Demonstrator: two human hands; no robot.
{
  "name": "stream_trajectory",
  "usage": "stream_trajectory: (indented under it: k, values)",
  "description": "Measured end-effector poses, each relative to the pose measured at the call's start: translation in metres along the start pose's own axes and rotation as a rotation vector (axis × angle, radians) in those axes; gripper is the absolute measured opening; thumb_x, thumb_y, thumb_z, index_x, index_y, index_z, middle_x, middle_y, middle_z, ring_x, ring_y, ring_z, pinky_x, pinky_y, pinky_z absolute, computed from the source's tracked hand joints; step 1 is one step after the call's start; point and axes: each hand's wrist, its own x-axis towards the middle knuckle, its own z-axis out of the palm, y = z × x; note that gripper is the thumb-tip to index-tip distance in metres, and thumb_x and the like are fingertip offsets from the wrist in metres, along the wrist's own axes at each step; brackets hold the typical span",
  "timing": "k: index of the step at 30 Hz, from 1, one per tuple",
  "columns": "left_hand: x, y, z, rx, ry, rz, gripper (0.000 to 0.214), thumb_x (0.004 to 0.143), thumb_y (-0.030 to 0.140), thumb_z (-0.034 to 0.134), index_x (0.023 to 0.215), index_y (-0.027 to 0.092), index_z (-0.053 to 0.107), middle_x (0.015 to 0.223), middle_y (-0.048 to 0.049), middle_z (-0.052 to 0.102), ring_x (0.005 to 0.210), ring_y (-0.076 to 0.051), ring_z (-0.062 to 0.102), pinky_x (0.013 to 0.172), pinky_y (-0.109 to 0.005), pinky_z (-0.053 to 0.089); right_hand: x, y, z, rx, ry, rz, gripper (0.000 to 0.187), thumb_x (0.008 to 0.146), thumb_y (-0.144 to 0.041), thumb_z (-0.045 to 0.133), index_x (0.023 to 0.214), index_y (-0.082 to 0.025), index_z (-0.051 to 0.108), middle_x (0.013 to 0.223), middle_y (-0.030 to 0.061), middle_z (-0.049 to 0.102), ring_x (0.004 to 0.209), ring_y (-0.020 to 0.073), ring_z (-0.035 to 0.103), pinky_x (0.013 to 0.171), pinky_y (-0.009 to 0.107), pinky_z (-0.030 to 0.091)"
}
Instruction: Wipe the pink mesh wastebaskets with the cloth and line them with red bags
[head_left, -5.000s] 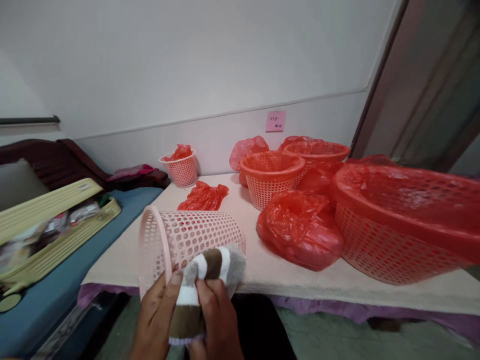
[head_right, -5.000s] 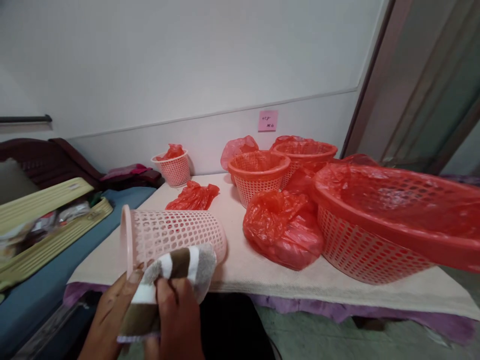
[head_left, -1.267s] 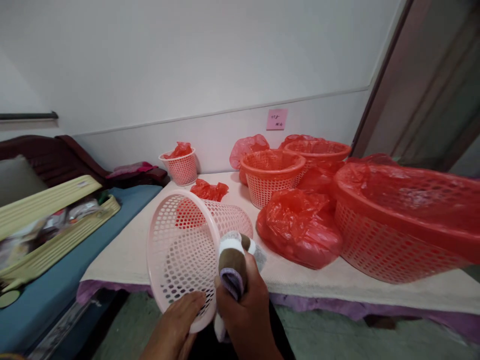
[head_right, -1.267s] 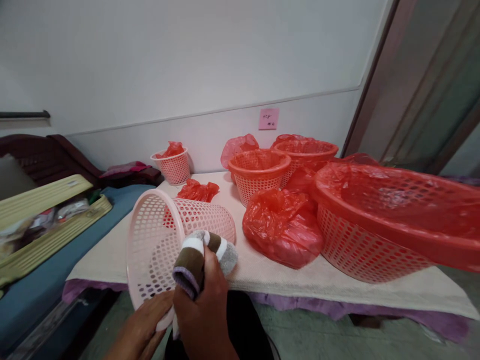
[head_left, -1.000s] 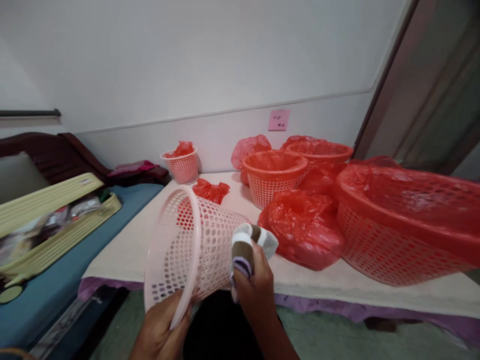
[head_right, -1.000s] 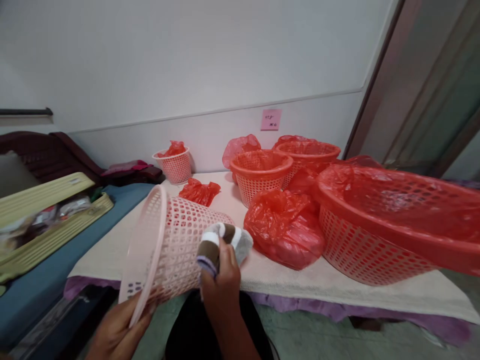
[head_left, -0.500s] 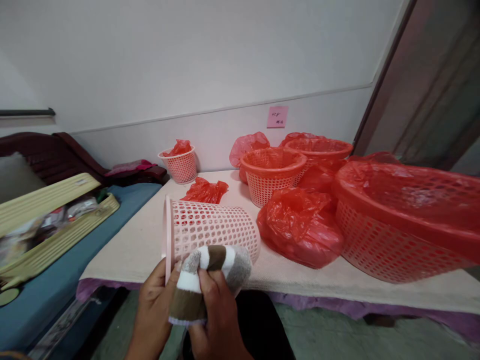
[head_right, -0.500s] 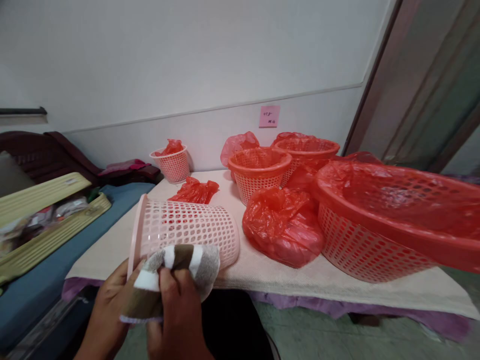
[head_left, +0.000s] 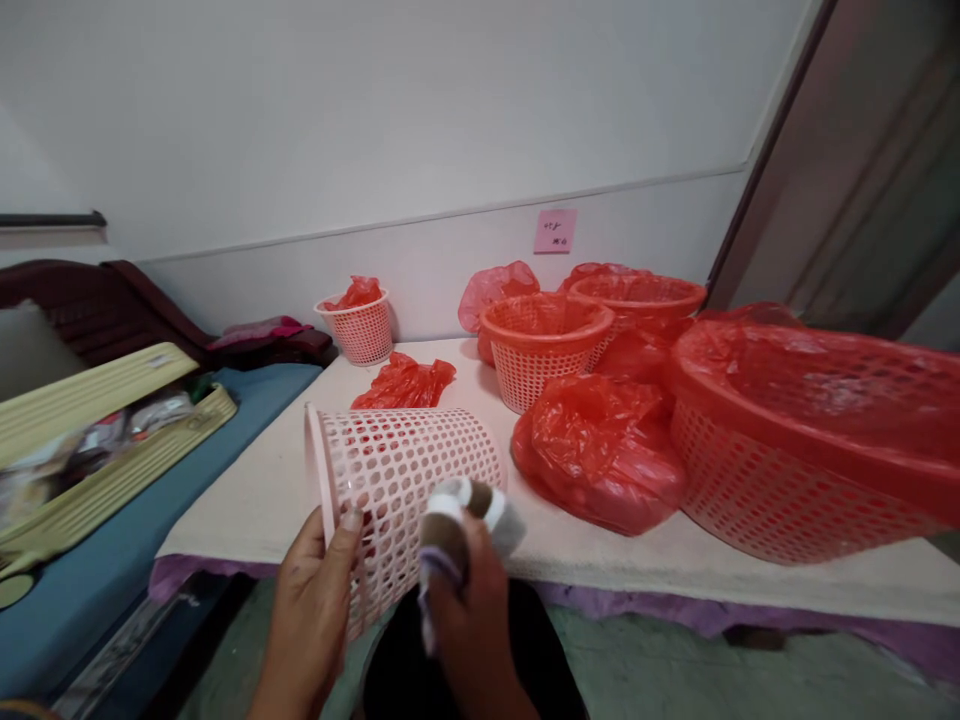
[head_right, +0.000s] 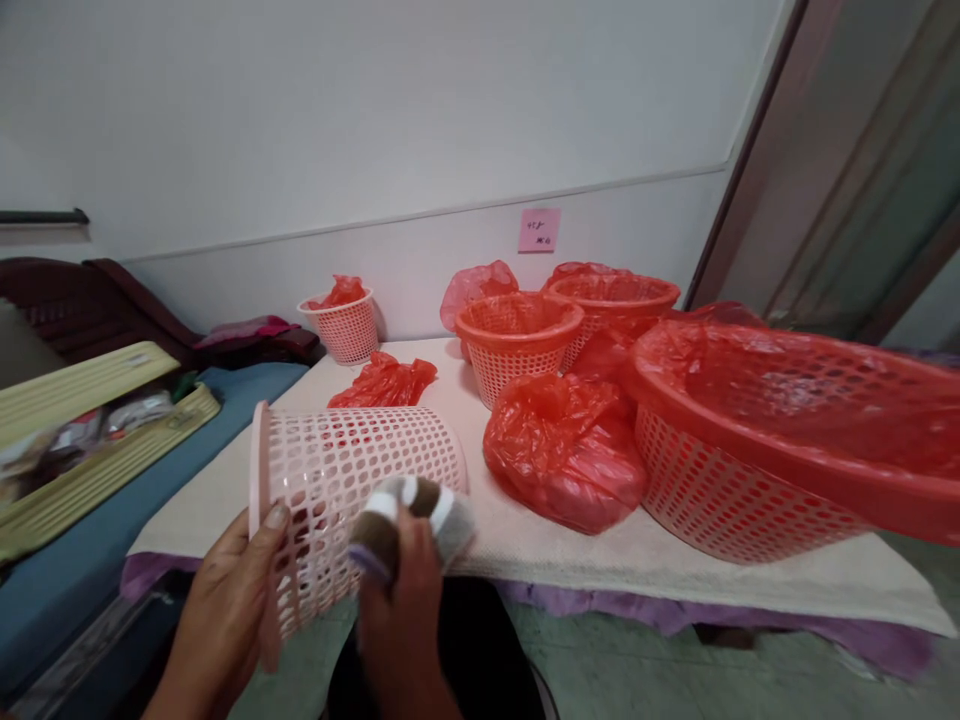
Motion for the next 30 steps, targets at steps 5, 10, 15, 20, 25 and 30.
stream_trajectory:
  k: [5,10,15,20,25,30]
  values:
    - [0.008,0.010,0.000,0.289,0.208,0.100,0.030,0.076,0.050,0.062,0.088,0.023,0.067,0.084,-0.0008,0.072,0.073,-0.020,0.067,0.062,-0.026,0.052,-0.044,-0.032,0.034,0.097,-0.100,-0.204,0.075,0.064,-0.012,0.047,0.138,-0.022,0.042,0.123,0.0121,0.058,0.114,0.0304,0.058,0.093,0.048,0.050]
    - [0.019,0.003,-0.013,0.525,0.140,0.311,0.020,0.070,0.041,0.063,0.081,0.025,0.068,0.089,-0.0012,0.072,0.092,-0.025,0.065,0.085,-0.031,0.050,-0.049,-0.037,0.037,0.007,-0.046,-0.202,0.083,0.057,-0.010,0.048,0.139,-0.020,0.037,0.122,0.0155,0.056,0.113,0.0345,0.057,0.089,0.052,0.052]
    - [0.020,0.000,-0.012,0.488,0.142,0.267,0.026,0.071,0.043,0.062,0.087,0.023,0.070,0.102,-0.0035,0.072,0.112,-0.028,0.059,0.099,-0.035,0.044,-0.046,-0.038,0.032,-0.102,-0.042,-0.229,0.079,0.064,-0.012,0.052,0.141,-0.017,0.036,0.117,0.0174,0.058,0.107,0.0362,0.059,0.085,0.053,0.054]
    - [0.018,0.000,-0.004,0.311,0.145,0.100,0.035,0.081,0.046,0.057,0.100,0.020,0.070,0.114,-0.0052,0.070,0.113,-0.025,0.059,0.105,-0.038,0.039,-0.050,-0.039,0.035,-0.180,0.019,-0.195,0.067,0.076,-0.023,0.055,0.140,-0.017,0.037,0.120,0.0189,0.058,0.107,0.0364,0.060,0.082,0.052,0.056]
    - [0.012,-0.010,-0.004,0.154,0.094,0.056,0.045,0.081,0.049,0.060,0.113,0.018,0.067,0.114,-0.0065,0.070,0.112,-0.025,0.061,0.097,-0.036,0.048,-0.049,-0.034,0.035,-0.216,0.080,-0.180,0.064,0.077,-0.021,0.057,0.138,-0.019,0.039,0.121,0.0175,0.061,0.108,0.0369,0.061,0.083,0.054,0.055]
    - [0.000,-0.023,-0.014,0.183,-0.103,0.076,0.051,0.083,0.056,0.055,0.119,0.021,0.064,0.122,-0.0063,0.067,0.120,-0.027,0.057,0.091,-0.032,0.053,-0.025,-0.038,0.019,-0.115,0.060,-0.185,0.068,0.070,-0.016,0.055,0.136,-0.018,0.042,0.119,0.0144,0.064,0.107,0.0344,0.064,0.086,0.052,0.055]
